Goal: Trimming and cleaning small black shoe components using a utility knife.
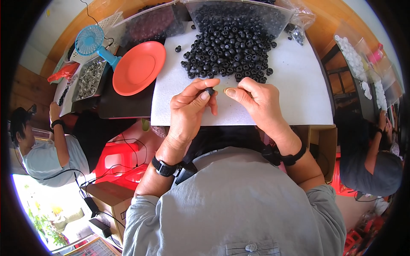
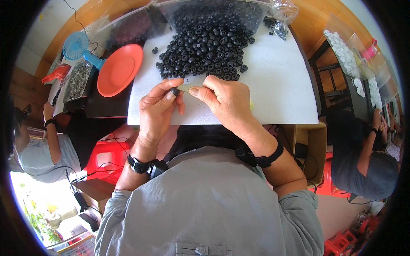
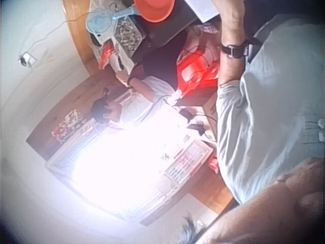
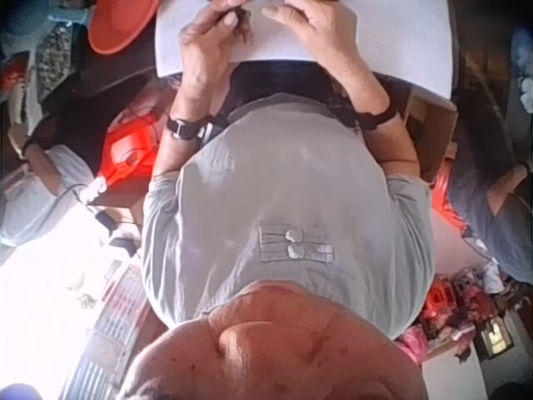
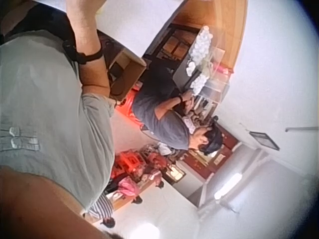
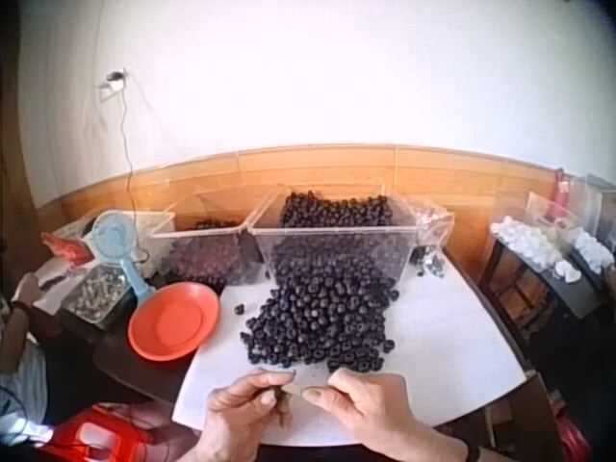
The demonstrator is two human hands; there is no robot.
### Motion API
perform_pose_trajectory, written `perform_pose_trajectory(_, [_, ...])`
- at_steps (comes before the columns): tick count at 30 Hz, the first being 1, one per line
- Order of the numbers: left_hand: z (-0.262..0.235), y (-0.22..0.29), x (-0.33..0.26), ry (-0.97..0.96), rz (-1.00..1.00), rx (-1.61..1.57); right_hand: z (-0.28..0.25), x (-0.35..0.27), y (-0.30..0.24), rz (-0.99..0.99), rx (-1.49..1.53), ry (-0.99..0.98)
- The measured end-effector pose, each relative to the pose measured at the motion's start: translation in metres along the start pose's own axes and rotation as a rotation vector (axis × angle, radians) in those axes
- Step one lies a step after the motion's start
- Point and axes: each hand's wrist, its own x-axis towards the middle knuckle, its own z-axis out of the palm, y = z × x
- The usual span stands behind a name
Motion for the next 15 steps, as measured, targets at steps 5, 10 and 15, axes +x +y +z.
perform_pose_trajectory(5, [0.0007,-0.0008,-0.0003,0.002,0.002,-0.014,0.0018,-0.0008,-0.0007,-0.026,-0.048,0.011])
perform_pose_trajectory(10, [0.0002,-0.0015,-0.0002,-0.001,0.0,-0.019,0.0021,-0.0003,-0.0003,-0.038,-0.065,0.014])
perform_pose_trajectory(15, [-0.0009,-0.0027,-0.0002,-0.005,0.01,-0.009,0.0031,-0.0001,0.0002,-0.057,-0.07,0.02])
